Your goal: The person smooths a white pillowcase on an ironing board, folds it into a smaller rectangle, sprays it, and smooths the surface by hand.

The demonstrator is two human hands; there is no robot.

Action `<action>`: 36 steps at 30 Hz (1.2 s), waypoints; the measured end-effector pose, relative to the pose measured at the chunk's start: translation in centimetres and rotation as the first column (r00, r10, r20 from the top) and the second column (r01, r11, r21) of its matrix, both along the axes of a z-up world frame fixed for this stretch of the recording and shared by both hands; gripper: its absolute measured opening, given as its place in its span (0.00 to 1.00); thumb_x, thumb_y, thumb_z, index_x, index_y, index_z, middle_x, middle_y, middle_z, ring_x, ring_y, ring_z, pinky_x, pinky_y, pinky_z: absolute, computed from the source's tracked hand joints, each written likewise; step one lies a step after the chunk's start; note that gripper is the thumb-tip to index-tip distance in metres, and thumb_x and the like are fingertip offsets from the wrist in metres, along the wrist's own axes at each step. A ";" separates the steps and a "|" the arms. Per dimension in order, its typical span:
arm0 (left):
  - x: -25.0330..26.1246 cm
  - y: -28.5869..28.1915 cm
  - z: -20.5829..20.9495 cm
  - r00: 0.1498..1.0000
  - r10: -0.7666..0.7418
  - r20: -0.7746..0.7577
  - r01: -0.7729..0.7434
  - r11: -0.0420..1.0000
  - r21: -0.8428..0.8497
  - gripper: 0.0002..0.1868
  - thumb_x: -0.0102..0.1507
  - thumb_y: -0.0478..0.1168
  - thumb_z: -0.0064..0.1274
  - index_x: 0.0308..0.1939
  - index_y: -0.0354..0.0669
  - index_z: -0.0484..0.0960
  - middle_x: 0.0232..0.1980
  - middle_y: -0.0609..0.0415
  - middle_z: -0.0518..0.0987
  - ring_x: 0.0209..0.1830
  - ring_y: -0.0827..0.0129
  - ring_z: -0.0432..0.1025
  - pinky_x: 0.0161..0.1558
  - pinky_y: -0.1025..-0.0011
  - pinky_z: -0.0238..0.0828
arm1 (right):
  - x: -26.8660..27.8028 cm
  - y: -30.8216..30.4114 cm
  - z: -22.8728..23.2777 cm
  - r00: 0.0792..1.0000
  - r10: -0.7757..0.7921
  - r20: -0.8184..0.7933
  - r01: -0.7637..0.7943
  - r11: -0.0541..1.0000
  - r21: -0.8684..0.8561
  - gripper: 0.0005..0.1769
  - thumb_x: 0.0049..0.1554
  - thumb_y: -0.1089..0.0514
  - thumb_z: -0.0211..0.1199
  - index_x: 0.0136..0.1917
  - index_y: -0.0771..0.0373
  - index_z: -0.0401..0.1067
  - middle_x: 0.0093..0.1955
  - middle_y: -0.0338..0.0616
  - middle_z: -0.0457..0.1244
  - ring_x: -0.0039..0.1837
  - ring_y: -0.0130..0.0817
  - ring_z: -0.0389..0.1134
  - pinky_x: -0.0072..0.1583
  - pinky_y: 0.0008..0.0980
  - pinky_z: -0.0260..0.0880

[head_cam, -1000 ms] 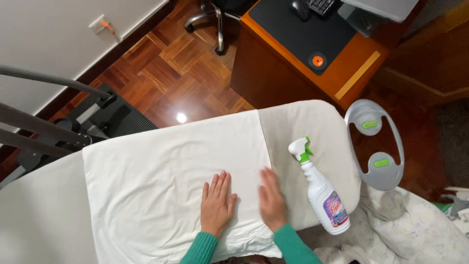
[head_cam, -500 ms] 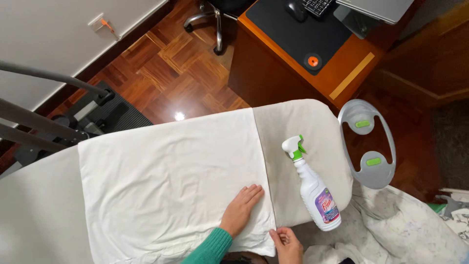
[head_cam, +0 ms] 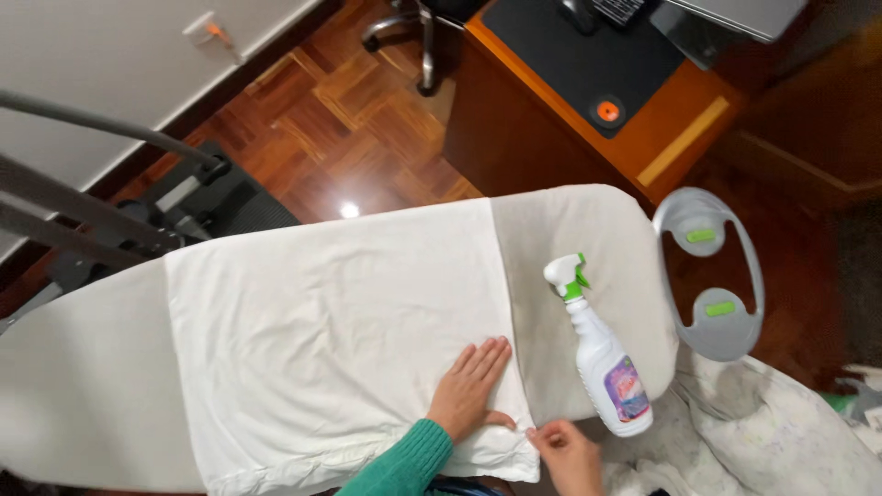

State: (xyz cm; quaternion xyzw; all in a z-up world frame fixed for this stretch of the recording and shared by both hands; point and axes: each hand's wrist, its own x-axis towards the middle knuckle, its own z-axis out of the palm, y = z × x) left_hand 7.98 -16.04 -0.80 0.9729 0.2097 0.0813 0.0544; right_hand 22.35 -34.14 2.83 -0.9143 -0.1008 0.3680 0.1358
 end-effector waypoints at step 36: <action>-35.3 3.7 4.5 -0.070 0.992 -0.101 -0.991 -0.080 -0.106 0.25 0.69 0.63 0.51 0.53 0.48 0.80 0.47 0.57 0.81 0.49 0.61 0.72 0.60 0.57 0.60 | -9.2 18.8 -2.0 -0.481 0.458 0.748 -0.870 -0.352 -0.345 0.48 0.65 0.23 0.16 0.85 0.55 0.33 0.87 0.42 0.32 0.88 0.37 0.30 0.83 0.47 0.23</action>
